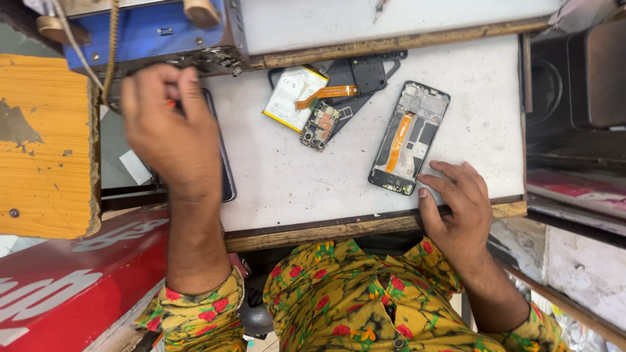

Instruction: The person disassembles a smartphone, removes the motherboard, cleans it with a cloth, and uses a red-handled tool to work on the phone's internal components. The person handles the phone frame, battery, and motherboard throughout the process.

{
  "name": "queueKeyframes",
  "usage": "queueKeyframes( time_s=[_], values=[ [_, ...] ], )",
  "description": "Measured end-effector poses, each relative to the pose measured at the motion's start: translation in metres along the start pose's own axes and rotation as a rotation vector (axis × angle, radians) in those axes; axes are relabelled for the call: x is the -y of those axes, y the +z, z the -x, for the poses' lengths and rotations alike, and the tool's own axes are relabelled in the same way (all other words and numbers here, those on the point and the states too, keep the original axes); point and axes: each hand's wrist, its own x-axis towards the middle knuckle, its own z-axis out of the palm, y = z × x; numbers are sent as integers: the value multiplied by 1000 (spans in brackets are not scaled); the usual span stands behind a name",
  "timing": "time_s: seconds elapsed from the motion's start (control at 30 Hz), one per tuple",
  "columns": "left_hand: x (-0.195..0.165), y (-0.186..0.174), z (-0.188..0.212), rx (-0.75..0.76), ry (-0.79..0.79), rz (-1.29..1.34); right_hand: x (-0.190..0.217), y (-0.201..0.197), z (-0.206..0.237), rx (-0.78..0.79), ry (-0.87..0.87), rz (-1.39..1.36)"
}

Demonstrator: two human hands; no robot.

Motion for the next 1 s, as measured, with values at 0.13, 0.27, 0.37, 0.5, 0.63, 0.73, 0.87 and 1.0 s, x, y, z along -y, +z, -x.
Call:
queueKeyframes(
  time_s=[0.13, 0.27, 0.37, 0.5, 0.63, 0.73, 0.87, 1.0],
  values=[
    [-4, -4, 0, 11, -50, 73, 0, -1, 0, 6, -12, 5],
    [-12, 7, 6, 12, -35, 114, 2, -1, -1, 18, -16, 24],
    [-3, 14, 5, -20, 38, 86, 1, 0, -2, 22, -22, 30],
    [15, 11, -1, -33, 10, 29, -2, 1, 0, 15, -12, 18],
    [15, -3, -1, -46, -29, 71, -2, 1, 2, 15, -20, 27],
    [2, -6, 5, -43, 20, 131, 1, -1, 0, 21, -20, 28],
    [-4, 3, 5, -40, 82, 151, 3, 0, -4, 16, -28, 48],
    [6, 3, -4, -99, -9, 146, 4, 1, -3, 17, -25, 38]
  ],
)
